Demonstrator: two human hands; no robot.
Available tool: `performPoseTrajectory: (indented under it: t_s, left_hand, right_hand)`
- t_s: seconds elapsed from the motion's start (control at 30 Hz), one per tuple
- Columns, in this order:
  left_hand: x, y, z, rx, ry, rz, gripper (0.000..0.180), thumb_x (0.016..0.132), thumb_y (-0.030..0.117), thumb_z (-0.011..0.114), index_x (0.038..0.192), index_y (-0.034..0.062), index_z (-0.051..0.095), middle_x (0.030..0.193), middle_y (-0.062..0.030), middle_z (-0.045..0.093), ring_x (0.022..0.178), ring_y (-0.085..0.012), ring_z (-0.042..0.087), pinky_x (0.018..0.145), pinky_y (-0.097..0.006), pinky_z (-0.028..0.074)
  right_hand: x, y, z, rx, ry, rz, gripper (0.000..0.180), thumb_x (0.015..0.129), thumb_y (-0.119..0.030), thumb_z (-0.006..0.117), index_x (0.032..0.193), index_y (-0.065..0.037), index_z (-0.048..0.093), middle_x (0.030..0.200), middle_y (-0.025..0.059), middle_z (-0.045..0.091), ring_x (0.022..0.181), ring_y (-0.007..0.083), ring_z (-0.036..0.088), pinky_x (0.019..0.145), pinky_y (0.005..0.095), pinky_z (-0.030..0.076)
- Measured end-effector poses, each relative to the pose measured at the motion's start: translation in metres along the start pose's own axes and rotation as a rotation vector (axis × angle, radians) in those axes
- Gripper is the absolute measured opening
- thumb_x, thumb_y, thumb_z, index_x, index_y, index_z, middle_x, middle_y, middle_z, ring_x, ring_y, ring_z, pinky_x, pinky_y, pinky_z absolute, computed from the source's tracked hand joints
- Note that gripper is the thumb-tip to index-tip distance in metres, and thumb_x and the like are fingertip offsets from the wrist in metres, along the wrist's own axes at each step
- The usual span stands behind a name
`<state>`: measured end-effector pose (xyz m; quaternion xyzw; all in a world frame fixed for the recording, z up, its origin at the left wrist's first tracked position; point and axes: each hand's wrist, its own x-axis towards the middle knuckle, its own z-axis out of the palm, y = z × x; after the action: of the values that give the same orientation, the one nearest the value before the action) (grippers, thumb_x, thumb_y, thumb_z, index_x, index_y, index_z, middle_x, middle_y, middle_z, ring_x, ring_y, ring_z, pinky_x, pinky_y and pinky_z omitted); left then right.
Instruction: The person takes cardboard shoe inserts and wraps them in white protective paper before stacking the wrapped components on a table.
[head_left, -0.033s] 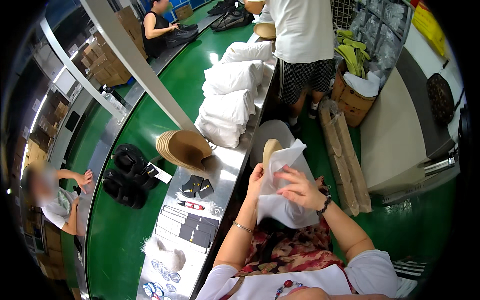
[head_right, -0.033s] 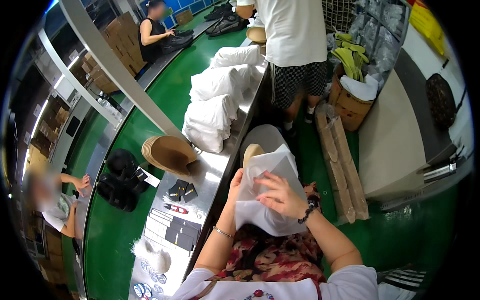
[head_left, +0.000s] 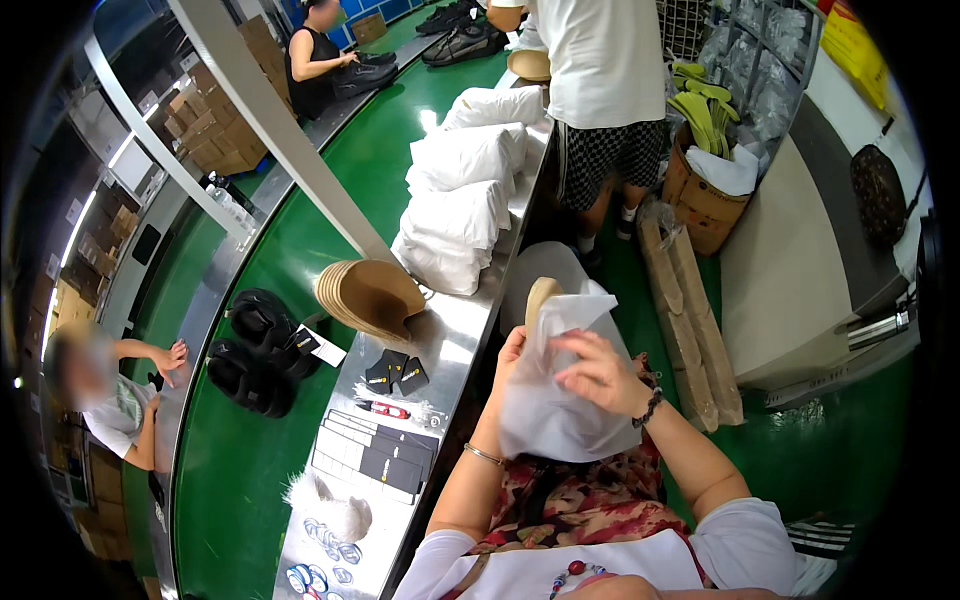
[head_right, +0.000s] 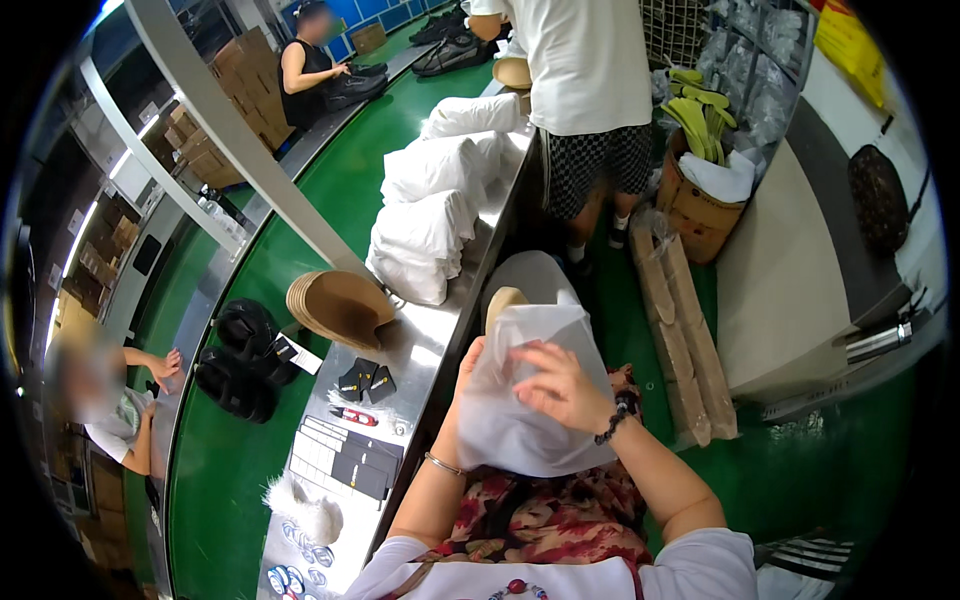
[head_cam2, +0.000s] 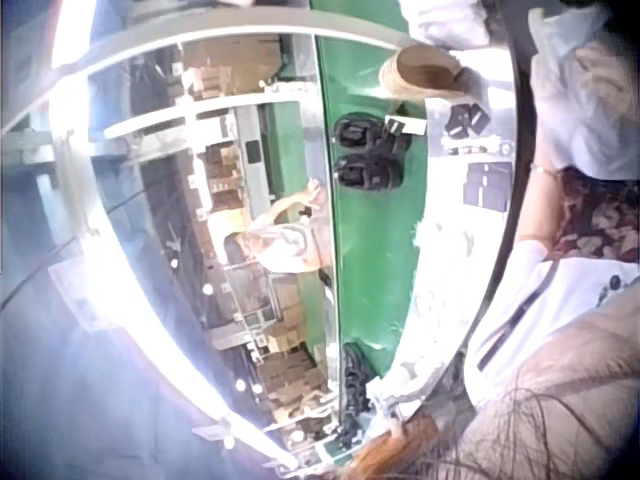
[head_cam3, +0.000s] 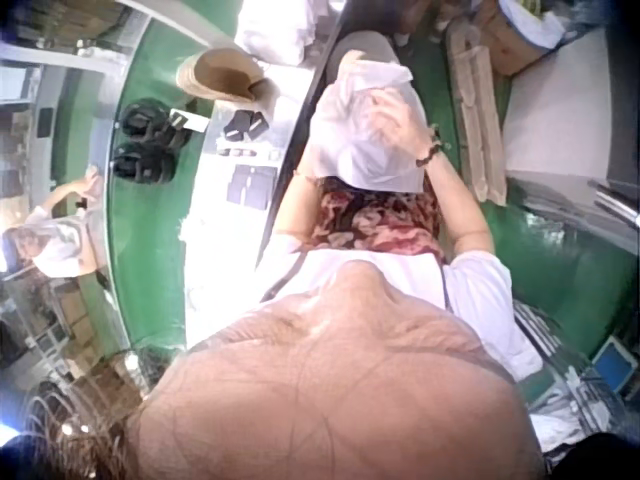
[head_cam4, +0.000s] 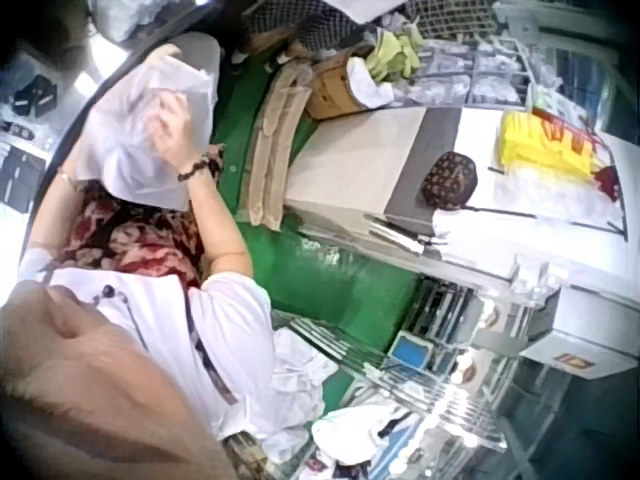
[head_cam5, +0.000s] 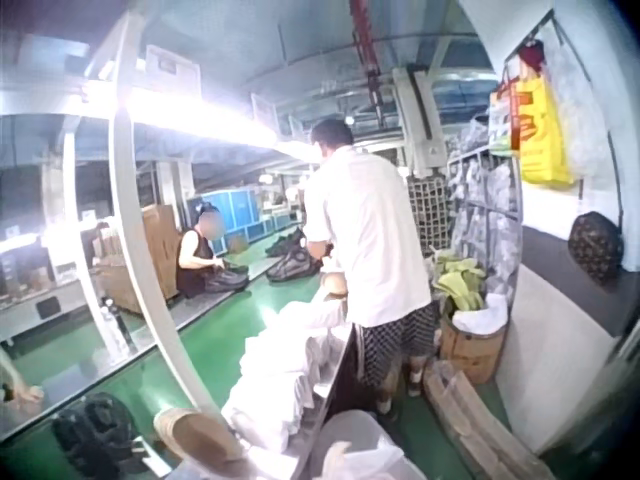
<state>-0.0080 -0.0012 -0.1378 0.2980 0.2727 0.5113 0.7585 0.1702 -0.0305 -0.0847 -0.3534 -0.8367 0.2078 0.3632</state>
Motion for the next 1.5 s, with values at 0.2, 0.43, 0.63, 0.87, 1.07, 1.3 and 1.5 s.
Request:
performPoseTrajectory:
  t_s: [0.2,0.43,0.63,0.87,1.07,1.3,1.5]
  left_hand:
    - [-0.038,0.010,0.010,0.328,-0.085,0.214,0.041,0.084,0.003,0.056,0.123,-0.0005,0.043,0.118,-0.0078,0.051,0.102,-0.0150,0.053,0.084,-0.027,0.047]
    - [-0.041,0.025,-0.003,-0.005,-0.101,0.180,0.034,0.090,0.006,0.047,0.124,-0.0001,0.044,0.110,-0.0101,0.055,0.094,-0.0184,0.058,0.078,-0.032,0.052]
    - [-0.067,0.037,0.031,-0.123,0.033,0.165,0.028,0.088,0.004,0.052,0.116,0.0031,0.050,0.101,-0.0066,0.059,0.088,-0.0149,0.060,0.075,-0.029,0.052]
    - [-0.071,0.040,0.008,0.089,0.039,0.230,0.031,0.093,0.011,0.044,0.123,0.0004,0.045,0.102,-0.0077,0.056,0.084,-0.0155,0.059,0.071,-0.029,0.053]
    - [-0.079,0.040,0.003,-0.113,0.037,0.223,0.030,0.089,0.005,0.051,0.119,0.0060,0.053,0.102,-0.0067,0.060,0.086,-0.0148,0.060,0.070,-0.029,0.053]
    - [-0.090,0.047,0.014,-0.219,0.129,0.201,0.028,0.087,0.004,0.053,0.115,0.0077,0.056,0.101,-0.0059,0.061,0.084,-0.0152,0.061,0.070,-0.028,0.053]
    - [-0.088,0.042,-0.004,-0.167,0.158,0.211,0.029,0.086,0.003,0.053,0.115,0.0078,0.056,0.099,-0.0041,0.061,0.082,-0.0138,0.061,0.069,-0.026,0.052]
  right_hand:
    - [0.028,-0.020,0.007,-0.048,0.317,0.100,0.016,0.078,-0.003,0.057,0.094,-0.004,0.060,0.090,0.0085,0.055,0.089,0.0263,0.052,0.074,0.0334,0.044]
    - [0.049,-0.043,0.001,-0.430,0.265,-0.010,0.067,0.075,-0.027,0.068,0.131,-0.007,0.037,0.128,0.0201,0.037,0.113,0.0366,0.042,0.094,0.0451,0.035]
    - [0.044,-0.022,0.014,-0.042,0.098,0.200,0.076,0.083,-0.033,0.059,0.142,-0.010,0.018,0.135,0.0254,0.033,0.117,0.0415,0.042,0.093,0.0407,0.040]
    - [0.058,-0.048,0.016,0.109,0.016,0.092,0.095,0.077,-0.028,0.068,0.144,-0.009,0.002,0.133,0.0251,0.035,0.121,0.0350,0.042,0.100,0.0370,0.034]
    - [0.061,-0.041,0.019,0.424,-0.110,0.361,0.102,0.071,-0.028,0.076,0.143,-0.004,0.006,0.128,0.0184,0.044,0.122,0.0264,0.040,0.101,0.0337,0.031]
    - [0.063,-0.047,0.016,0.404,-0.257,0.401,0.095,0.066,-0.033,0.079,0.135,0.003,0.025,0.127,0.0181,0.045,0.121,0.0251,0.041,0.101,0.0319,0.032]
    - [0.059,-0.049,0.026,0.249,-0.132,0.294,0.096,0.064,-0.033,0.080,0.134,0.003,0.026,0.128,0.0187,0.043,0.120,0.0256,0.042,0.100,0.0324,0.033]
